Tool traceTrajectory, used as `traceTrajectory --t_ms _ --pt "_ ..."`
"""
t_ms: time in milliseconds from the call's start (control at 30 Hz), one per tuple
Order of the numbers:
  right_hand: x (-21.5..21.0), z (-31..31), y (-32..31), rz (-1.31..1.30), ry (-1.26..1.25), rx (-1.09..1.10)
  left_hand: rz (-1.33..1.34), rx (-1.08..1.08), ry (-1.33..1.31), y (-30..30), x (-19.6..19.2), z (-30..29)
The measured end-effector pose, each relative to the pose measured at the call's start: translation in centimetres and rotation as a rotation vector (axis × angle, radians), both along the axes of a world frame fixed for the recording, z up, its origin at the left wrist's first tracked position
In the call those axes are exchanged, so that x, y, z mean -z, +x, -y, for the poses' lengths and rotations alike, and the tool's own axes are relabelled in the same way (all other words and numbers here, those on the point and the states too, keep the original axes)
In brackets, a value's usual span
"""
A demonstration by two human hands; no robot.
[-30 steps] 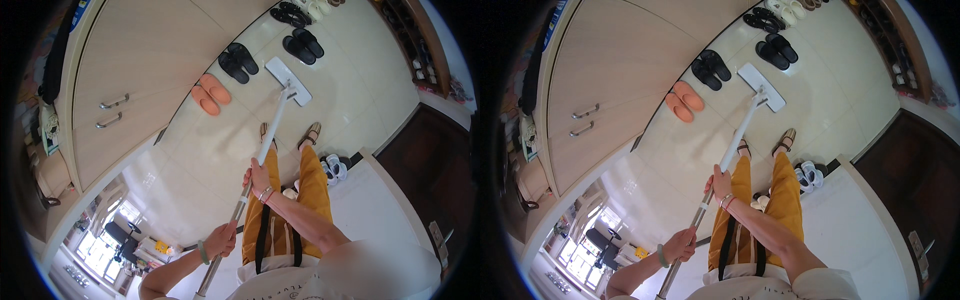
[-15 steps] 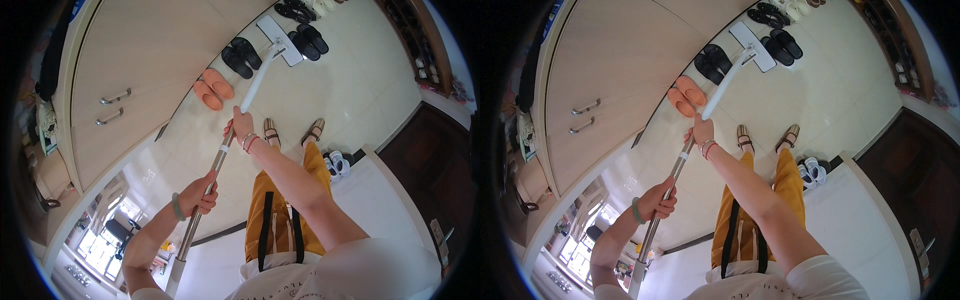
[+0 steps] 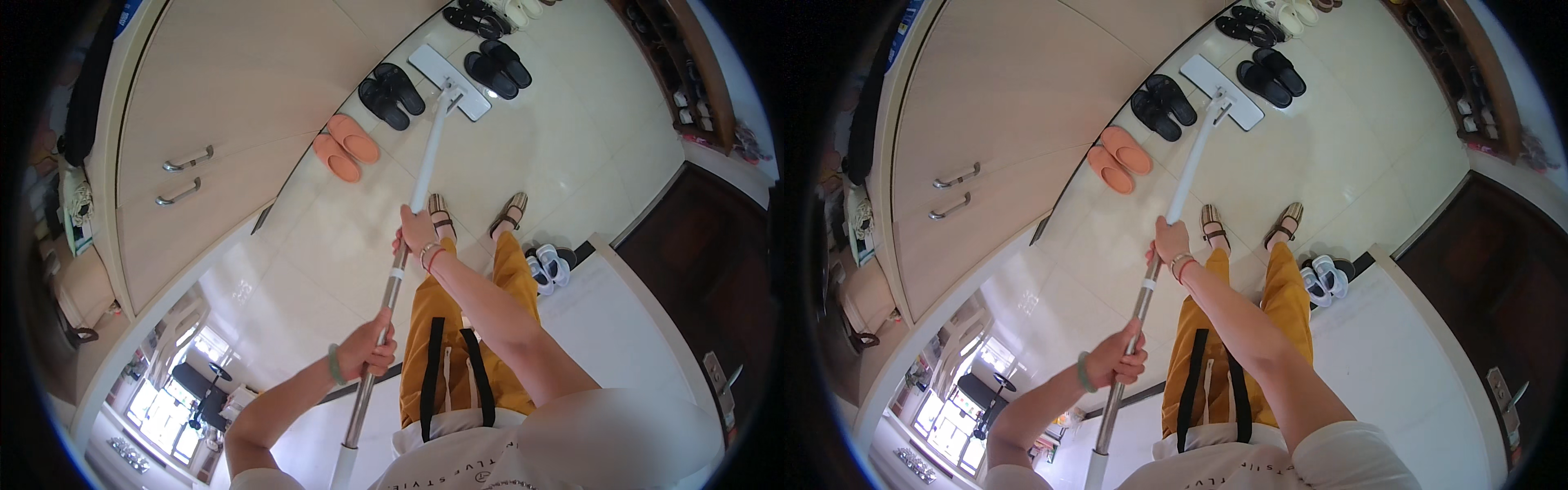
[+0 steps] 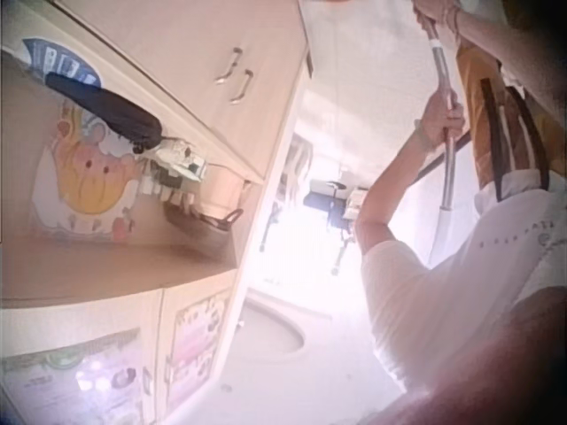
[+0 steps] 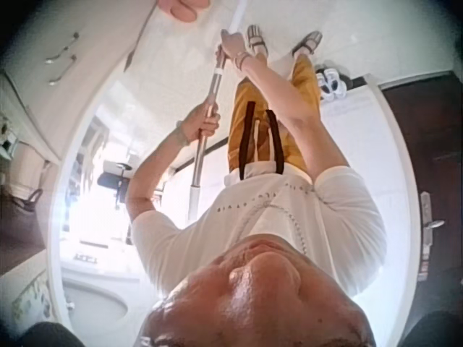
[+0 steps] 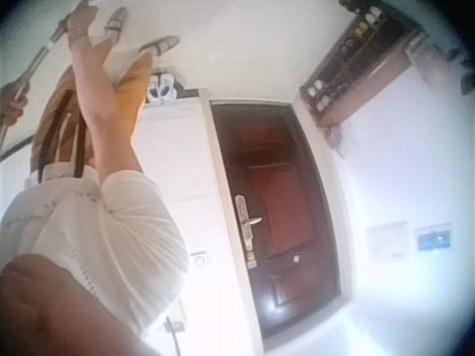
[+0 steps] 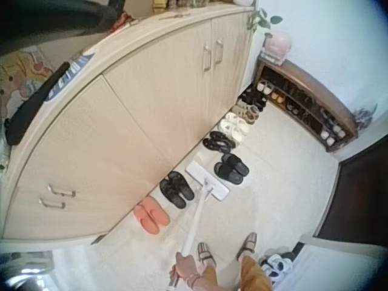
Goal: The person mops tiled floors in a bathroom and hallway using a flat mop. They dip the mop into a red bucket of water, wring it, and continue mopping around shoes and furniture.
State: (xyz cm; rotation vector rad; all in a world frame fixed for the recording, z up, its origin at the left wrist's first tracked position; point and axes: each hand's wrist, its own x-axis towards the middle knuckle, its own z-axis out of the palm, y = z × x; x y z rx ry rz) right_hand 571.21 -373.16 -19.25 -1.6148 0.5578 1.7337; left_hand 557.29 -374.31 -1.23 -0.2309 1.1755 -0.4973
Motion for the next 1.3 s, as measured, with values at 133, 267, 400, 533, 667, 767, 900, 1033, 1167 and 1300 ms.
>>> traceTrajectory --t_ms 133,267,400,533,667,767,900,1033,1167,1300 --pt "-0.3 4.3 -0.4 0.074 -0.017 -0.042 0.045 -0.052 -0.075 -0.4 -0.5 3.4" --pt "-1.6 9.7 -2.2 0.058 -0.068 -0.05 0.041 -0.118 -0.159 -2.6 -1.7 8.1" --pt "-5.0 16.0 -4.8 0.008 -0.11 -0.112 -0.076 -0.183 -0.346 -5.0 -5.1 13.7" --pt "-7.8 18.3 -5.1 0.106 -0.141 -0.14 -0.063 -0.145 -0.394 -4.1 -7.4 14.4" --pt "-5.0 18.7 -2.5 -0.01 -0.03 -0.046 -0.043 0.014 -0.319 -1.6 -5.1 12.7" --pt "-2.4 16.6 3.0 0.037 -0.129 0.136 0.015 0.158 -0.236 2.6 -1.0 10.7" --pt "2.8 15.6 12.1 0.175 -0.194 0.13 0.201 0.125 -0.091 9.5 4.2 9.1" --pt "3.5 15.6 13.2 0.241 -0.151 0.132 0.179 0.097 -0.001 10.6 4.7 9.4" --pt "0.3 16.4 5.3 0.111 -0.127 0.196 0.033 0.181 -0.014 4.1 0.9 10.4" --pt "-5.1 17.9 -2.8 -0.041 -0.113 0.179 -0.157 0.172 -0.199 -2.5 -5.5 12.3"
